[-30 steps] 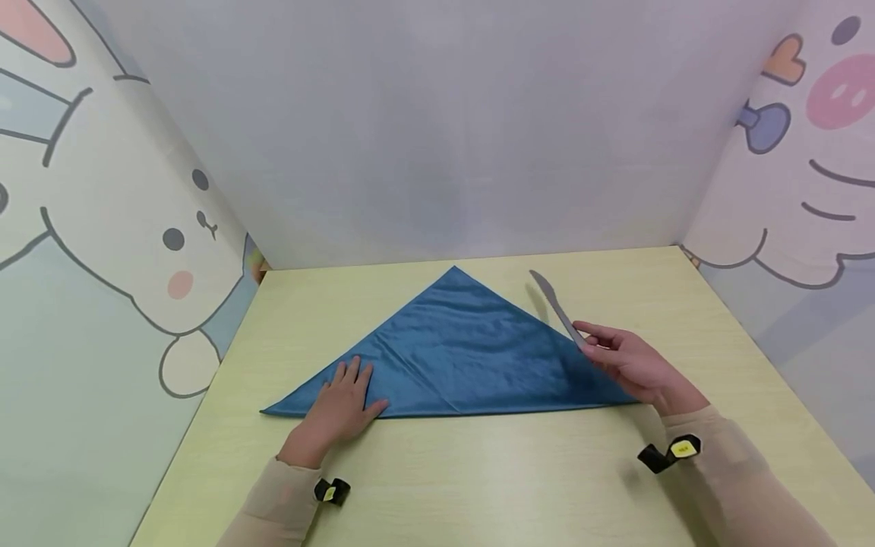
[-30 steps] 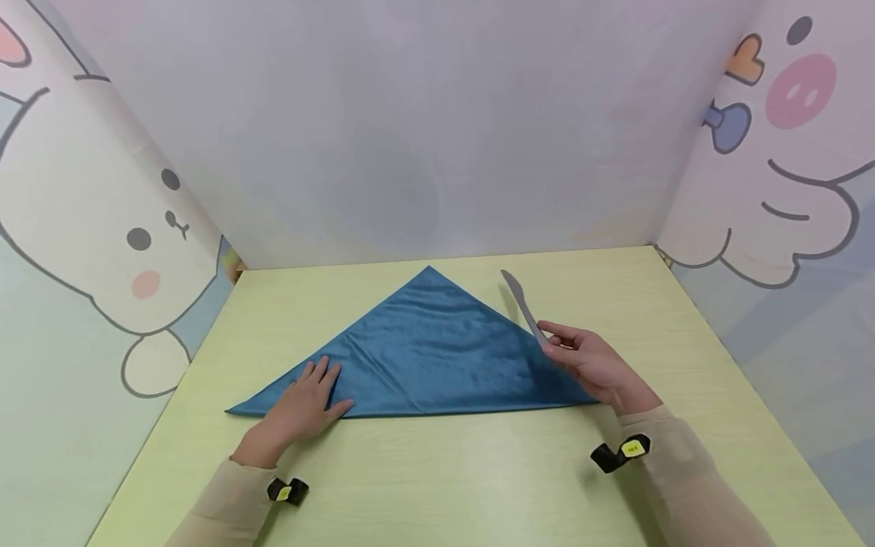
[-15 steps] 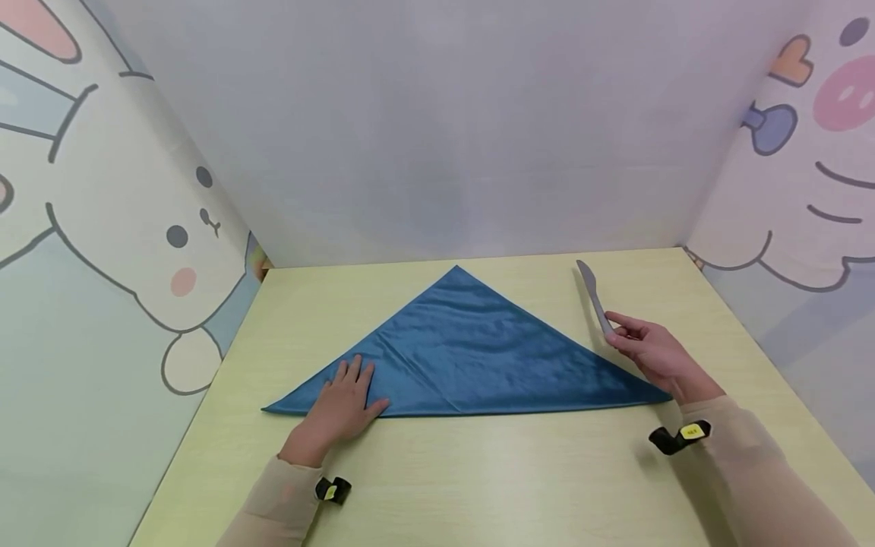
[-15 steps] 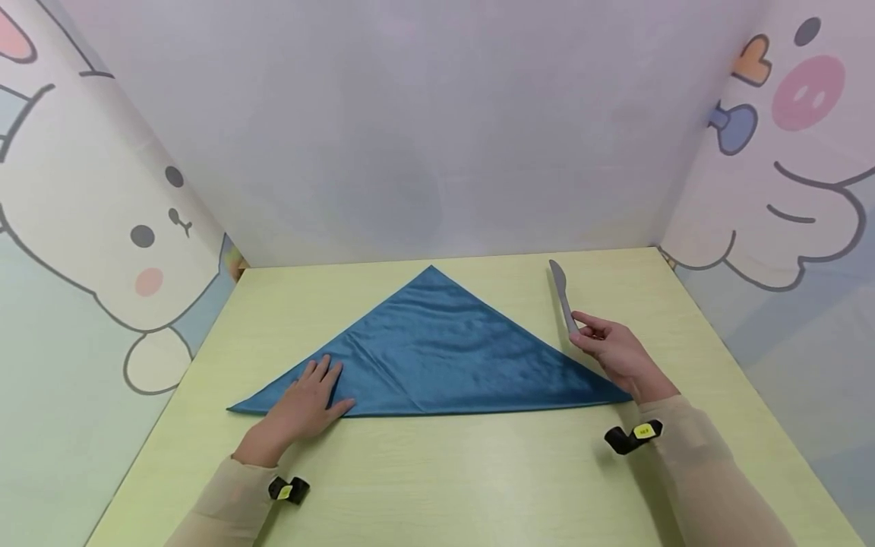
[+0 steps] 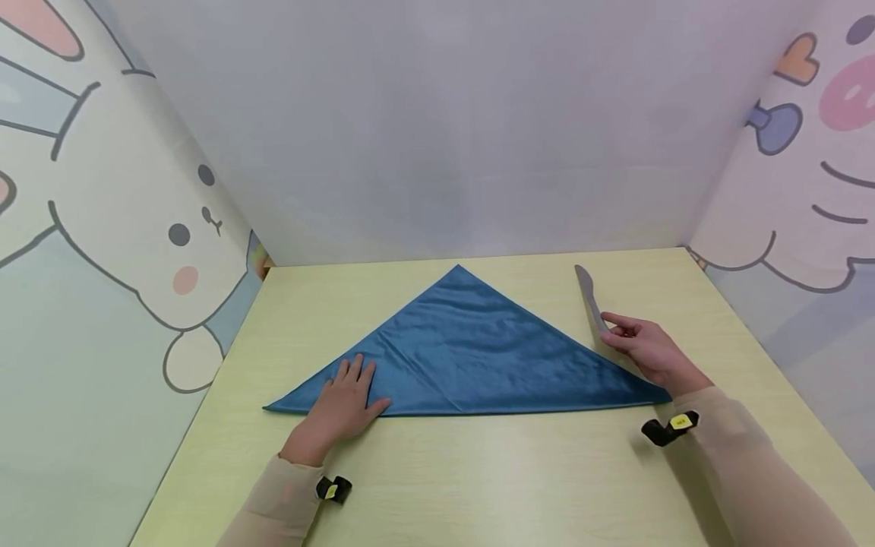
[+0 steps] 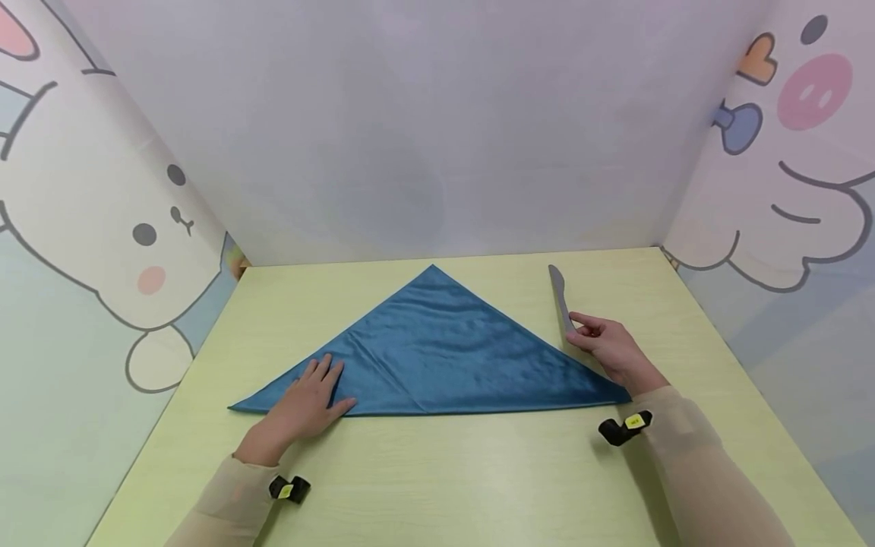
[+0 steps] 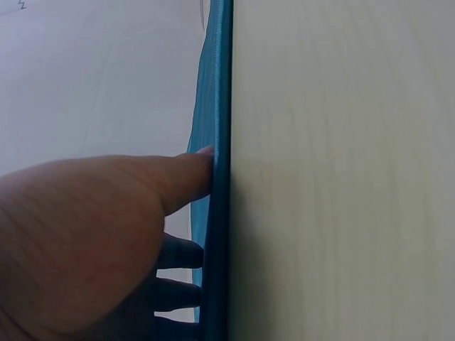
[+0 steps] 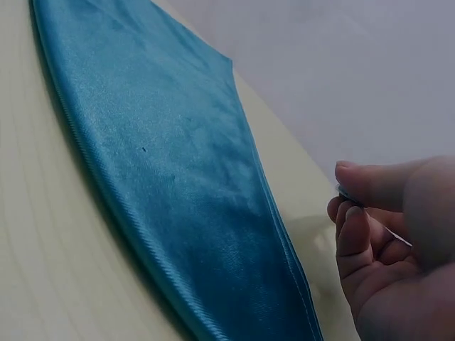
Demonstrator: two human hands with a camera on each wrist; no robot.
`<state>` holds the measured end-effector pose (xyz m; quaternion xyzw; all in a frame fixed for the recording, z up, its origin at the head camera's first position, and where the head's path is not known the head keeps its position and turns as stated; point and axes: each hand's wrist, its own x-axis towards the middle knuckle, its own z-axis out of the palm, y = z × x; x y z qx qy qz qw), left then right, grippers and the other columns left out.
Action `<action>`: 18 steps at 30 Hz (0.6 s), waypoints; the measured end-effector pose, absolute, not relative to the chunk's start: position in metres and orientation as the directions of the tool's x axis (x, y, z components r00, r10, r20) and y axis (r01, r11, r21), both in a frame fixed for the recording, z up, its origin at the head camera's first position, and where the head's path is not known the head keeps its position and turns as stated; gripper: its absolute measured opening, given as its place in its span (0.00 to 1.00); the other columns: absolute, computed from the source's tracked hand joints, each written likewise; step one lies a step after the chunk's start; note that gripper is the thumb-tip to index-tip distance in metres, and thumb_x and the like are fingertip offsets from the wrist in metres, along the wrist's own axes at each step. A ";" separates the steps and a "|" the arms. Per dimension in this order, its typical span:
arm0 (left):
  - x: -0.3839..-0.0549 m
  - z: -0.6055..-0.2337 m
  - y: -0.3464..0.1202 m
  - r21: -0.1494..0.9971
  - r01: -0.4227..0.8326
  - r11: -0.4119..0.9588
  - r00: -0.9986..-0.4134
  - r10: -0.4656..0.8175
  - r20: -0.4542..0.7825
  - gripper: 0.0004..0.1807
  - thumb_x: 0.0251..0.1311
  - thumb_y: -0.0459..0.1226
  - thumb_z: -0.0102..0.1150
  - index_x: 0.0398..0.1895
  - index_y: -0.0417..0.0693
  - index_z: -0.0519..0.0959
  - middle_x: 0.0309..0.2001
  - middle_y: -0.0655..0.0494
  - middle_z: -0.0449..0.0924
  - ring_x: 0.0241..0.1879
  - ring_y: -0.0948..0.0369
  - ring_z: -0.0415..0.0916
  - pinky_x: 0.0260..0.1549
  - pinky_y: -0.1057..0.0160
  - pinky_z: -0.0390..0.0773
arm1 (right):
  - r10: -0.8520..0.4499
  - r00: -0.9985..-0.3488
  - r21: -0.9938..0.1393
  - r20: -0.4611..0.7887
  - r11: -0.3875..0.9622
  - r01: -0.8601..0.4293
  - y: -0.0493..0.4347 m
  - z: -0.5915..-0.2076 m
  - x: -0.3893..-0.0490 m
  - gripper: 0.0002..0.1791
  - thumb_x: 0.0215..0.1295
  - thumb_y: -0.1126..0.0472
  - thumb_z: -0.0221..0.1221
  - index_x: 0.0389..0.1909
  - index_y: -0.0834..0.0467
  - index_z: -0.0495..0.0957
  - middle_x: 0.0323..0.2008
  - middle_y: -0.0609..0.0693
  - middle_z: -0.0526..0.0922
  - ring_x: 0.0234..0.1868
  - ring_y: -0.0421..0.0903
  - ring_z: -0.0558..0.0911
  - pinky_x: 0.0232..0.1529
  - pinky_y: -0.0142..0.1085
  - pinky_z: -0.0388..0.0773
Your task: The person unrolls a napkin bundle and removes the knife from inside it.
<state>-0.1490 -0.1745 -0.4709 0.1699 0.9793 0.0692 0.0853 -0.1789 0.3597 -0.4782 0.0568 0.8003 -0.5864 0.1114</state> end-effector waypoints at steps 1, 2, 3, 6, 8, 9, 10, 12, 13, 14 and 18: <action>-0.149 -0.471 -0.174 0.166 0.319 0.933 -0.928 0.343 -0.146 0.42 0.66 0.56 0.51 0.73 0.38 0.56 0.73 0.34 0.47 0.71 0.36 0.43 0.58 0.33 0.58 | -0.041 -0.971 -0.920 -0.235 0.332 0.208 0.360 -0.479 -0.179 0.39 0.67 0.51 0.59 0.74 0.59 0.55 0.45 0.57 0.69 0.40 0.45 0.68 0.34 0.30 0.71; -0.149 -0.471 -0.174 0.168 0.320 0.932 -0.928 0.344 -0.146 0.42 0.66 0.56 0.51 0.73 0.38 0.56 0.73 0.34 0.47 0.71 0.36 0.43 0.58 0.32 0.58 | -0.042 -0.973 -0.913 -0.226 0.357 0.196 0.359 -0.479 -0.180 0.39 0.67 0.51 0.59 0.73 0.60 0.56 0.45 0.58 0.69 0.41 0.46 0.68 0.34 0.30 0.71; -0.149 -0.471 -0.174 0.169 0.318 0.933 -0.928 0.343 -0.149 0.42 0.66 0.56 0.51 0.73 0.38 0.56 0.73 0.34 0.47 0.71 0.36 0.43 0.58 0.32 0.58 | -0.041 -0.975 -0.904 -0.220 0.385 0.187 0.359 -0.480 -0.180 0.39 0.67 0.51 0.59 0.73 0.60 0.56 0.45 0.59 0.70 0.41 0.47 0.68 0.35 0.29 0.72; -0.149 -0.471 -0.174 0.167 0.320 0.932 -0.927 0.345 -0.149 0.42 0.66 0.56 0.51 0.73 0.38 0.56 0.73 0.34 0.47 0.71 0.35 0.43 0.58 0.32 0.58 | -0.039 -0.978 -0.875 -0.206 0.456 0.166 0.358 -0.480 -0.181 0.37 0.67 0.52 0.59 0.73 0.60 0.57 0.45 0.61 0.72 0.43 0.50 0.69 0.37 0.29 0.72; -0.149 -0.471 -0.175 0.165 0.319 0.933 -0.927 0.344 -0.152 0.42 0.66 0.56 0.51 0.73 0.38 0.56 0.73 0.34 0.47 0.71 0.35 0.43 0.58 0.32 0.58 | -0.038 -0.979 -0.860 -0.202 0.486 0.158 0.356 -0.479 -0.181 0.36 0.68 0.54 0.59 0.72 0.61 0.58 0.45 0.61 0.73 0.44 0.51 0.69 0.37 0.30 0.73; -0.149 -0.471 -0.175 0.165 0.317 0.934 -0.927 0.342 -0.154 0.43 0.66 0.57 0.51 0.73 0.38 0.55 0.73 0.34 0.47 0.71 0.36 0.43 0.58 0.33 0.58 | -0.037 -0.979 -0.853 -0.200 0.498 0.156 0.356 -0.479 -0.182 0.36 0.68 0.54 0.59 0.72 0.61 0.58 0.45 0.61 0.74 0.44 0.52 0.69 0.37 0.30 0.72; -0.149 -0.471 -0.175 0.167 0.317 0.934 -0.927 0.342 -0.154 0.43 0.66 0.57 0.51 0.73 0.38 0.55 0.73 0.34 0.47 0.71 0.36 0.43 0.58 0.33 0.58 | -0.037 -0.979 -0.849 -0.201 0.505 0.155 0.356 -0.479 -0.182 0.36 0.68 0.55 0.59 0.72 0.61 0.58 0.44 0.62 0.74 0.44 0.52 0.69 0.37 0.30 0.72; -0.149 -0.471 -0.175 0.168 0.315 0.934 -0.927 0.341 -0.154 0.43 0.66 0.57 0.50 0.74 0.38 0.55 0.73 0.34 0.47 0.71 0.36 0.43 0.58 0.33 0.58 | -0.034 -0.979 -0.838 -0.203 0.523 0.155 0.356 -0.479 -0.182 0.35 0.68 0.54 0.59 0.72 0.61 0.59 0.44 0.61 0.75 0.44 0.52 0.69 0.38 0.31 0.72; -0.149 -0.471 -0.174 0.167 0.312 0.935 -0.928 0.338 -0.158 0.43 0.66 0.57 0.50 0.74 0.39 0.55 0.73 0.35 0.46 0.71 0.36 0.43 0.59 0.33 0.58 | -0.032 -0.979 -0.831 -0.203 0.533 0.155 0.356 -0.479 -0.182 0.35 0.68 0.54 0.59 0.72 0.61 0.59 0.44 0.61 0.76 0.44 0.52 0.69 0.38 0.31 0.72; -0.150 -0.471 -0.174 0.166 0.314 0.935 -0.928 0.339 -0.155 0.43 0.66 0.57 0.50 0.73 0.38 0.56 0.73 0.34 0.47 0.71 0.36 0.44 0.58 0.33 0.58 | -0.029 -0.978 -0.826 -0.204 0.542 0.156 0.356 -0.479 -0.183 0.36 0.68 0.54 0.59 0.72 0.61 0.60 0.44 0.60 0.76 0.44 0.52 0.69 0.38 0.32 0.71; -0.150 -0.470 -0.174 0.163 0.311 0.936 -0.928 0.336 -0.159 0.43 0.66 0.57 0.51 0.73 0.38 0.56 0.73 0.34 0.47 0.71 0.36 0.44 0.58 0.33 0.59 | -0.022 -0.981 -0.795 -0.195 0.590 0.144 0.359 -0.482 -0.184 0.35 0.67 0.51 0.60 0.71 0.60 0.62 0.43 0.59 0.78 0.42 0.52 0.70 0.37 0.35 0.70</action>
